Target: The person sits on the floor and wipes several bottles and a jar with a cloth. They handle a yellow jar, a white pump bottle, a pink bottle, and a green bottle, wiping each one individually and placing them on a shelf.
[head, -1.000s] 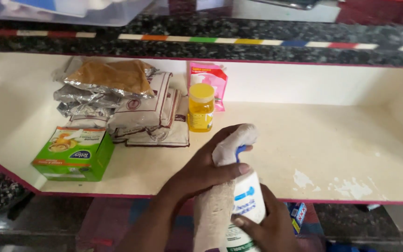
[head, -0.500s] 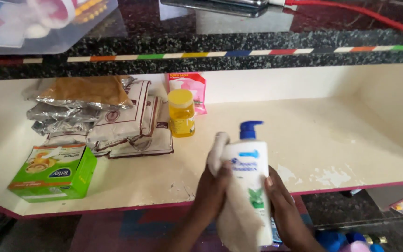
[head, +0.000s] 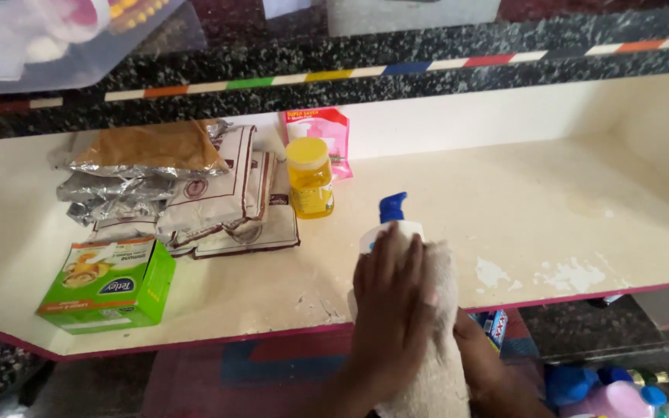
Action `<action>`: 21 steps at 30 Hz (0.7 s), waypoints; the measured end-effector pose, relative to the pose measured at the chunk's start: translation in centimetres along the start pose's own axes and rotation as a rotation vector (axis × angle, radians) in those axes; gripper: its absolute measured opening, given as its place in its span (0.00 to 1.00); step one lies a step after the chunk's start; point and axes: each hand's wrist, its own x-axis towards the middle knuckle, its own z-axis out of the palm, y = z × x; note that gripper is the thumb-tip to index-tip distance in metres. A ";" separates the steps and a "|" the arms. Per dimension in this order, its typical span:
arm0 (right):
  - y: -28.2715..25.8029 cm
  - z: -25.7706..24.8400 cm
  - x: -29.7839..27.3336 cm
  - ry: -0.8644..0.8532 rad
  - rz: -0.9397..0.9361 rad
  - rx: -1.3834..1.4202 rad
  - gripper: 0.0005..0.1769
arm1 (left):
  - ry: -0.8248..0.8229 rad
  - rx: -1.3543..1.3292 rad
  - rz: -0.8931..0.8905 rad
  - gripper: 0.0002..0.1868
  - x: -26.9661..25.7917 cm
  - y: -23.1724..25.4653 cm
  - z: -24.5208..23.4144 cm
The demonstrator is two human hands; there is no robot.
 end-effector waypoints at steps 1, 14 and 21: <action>0.2 0.5 0.0 -0.030 0.033 0.034 0.33 | 0.043 -0.002 -0.013 0.36 0.4 -0.5 -0.2; -0.3 5.6 -1.8 0.031 -0.137 -0.035 0.34 | 0.236 0.007 0.014 0.21 0.6 0.6 -0.8; -0.3 6.5 -2.5 0.160 -0.091 0.060 0.36 | 0.113 -0.226 -0.330 0.21 1.7 -0.6 0.3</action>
